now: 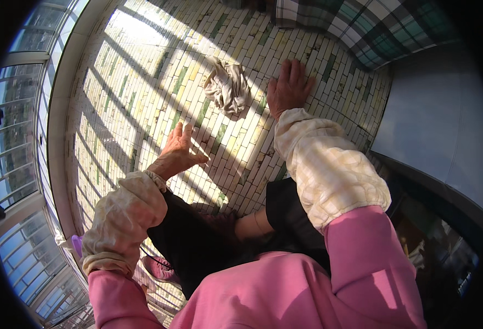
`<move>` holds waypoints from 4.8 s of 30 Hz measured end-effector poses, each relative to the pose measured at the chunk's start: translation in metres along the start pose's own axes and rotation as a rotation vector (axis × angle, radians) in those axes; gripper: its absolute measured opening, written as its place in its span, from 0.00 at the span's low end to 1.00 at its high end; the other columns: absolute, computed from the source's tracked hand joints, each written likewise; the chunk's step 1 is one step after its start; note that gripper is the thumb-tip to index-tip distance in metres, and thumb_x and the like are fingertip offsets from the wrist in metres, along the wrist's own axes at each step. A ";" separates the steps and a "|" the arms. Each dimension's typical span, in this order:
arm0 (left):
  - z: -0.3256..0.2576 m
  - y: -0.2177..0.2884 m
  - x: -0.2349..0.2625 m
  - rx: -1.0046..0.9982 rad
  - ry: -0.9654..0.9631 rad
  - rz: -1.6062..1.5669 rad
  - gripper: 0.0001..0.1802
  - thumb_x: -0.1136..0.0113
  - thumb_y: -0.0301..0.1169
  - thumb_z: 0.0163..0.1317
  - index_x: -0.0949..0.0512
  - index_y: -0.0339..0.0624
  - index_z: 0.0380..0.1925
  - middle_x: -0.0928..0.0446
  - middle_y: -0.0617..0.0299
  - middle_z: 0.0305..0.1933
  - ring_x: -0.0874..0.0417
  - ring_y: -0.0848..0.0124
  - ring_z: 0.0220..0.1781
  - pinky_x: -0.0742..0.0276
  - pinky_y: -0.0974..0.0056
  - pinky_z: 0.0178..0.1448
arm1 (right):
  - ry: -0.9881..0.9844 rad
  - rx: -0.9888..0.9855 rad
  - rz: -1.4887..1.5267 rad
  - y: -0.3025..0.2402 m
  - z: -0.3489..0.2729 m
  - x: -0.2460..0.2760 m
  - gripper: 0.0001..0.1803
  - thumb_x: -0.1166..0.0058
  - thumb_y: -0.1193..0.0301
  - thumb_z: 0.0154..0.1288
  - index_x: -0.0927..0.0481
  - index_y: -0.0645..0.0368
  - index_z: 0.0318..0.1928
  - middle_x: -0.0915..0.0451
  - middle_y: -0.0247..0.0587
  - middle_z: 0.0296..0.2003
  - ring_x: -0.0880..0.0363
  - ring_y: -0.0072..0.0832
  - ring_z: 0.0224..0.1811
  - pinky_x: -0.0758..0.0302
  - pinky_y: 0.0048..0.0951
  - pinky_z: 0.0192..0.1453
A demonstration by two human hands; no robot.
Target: The person sits on a tiled floor and wipes it with a cloth, repeatedly rubbing and folding the cloth while moving across different floor areas. The person occasionally pauses to adjust the cloth and continues wiping the same general area.
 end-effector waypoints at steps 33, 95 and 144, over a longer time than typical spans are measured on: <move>-0.108 0.064 -0.075 0.153 -0.134 -1.740 0.20 0.48 0.36 0.65 0.29 0.31 0.51 0.22 0.51 0.43 0.19 0.65 0.44 0.23 0.64 0.50 | -0.865 0.027 0.004 0.166 0.034 0.006 0.14 0.45 0.65 0.56 0.21 0.58 0.42 0.21 0.55 0.39 0.22 0.49 0.42 0.25 0.45 0.47; -0.069 0.014 -0.063 0.456 0.642 -1.945 0.20 0.56 0.49 0.65 0.37 0.47 0.23 0.46 0.72 0.24 0.47 0.78 0.27 0.49 0.69 0.33 | -0.710 0.145 0.043 -0.069 0.030 0.009 0.14 0.43 0.66 0.56 0.23 0.56 0.43 0.25 0.50 0.44 0.25 0.45 0.48 0.25 0.43 0.48; -0.062 0.011 -0.074 0.351 0.449 -1.805 0.32 0.49 0.43 0.64 0.42 0.36 0.63 0.34 0.59 0.58 0.34 0.72 0.58 0.44 0.64 0.64 | -0.573 0.305 -0.224 -0.059 0.024 -0.024 0.07 0.45 0.72 0.54 0.21 0.57 0.21 0.25 0.42 0.25 0.25 0.35 0.28 0.28 0.32 0.30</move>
Point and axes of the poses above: each hand's wrist, its own z-axis towards the middle knuckle, its own x-axis out of the back of the hand, y = z × x, the point moved 6 cm from there along z, towards the middle knuckle
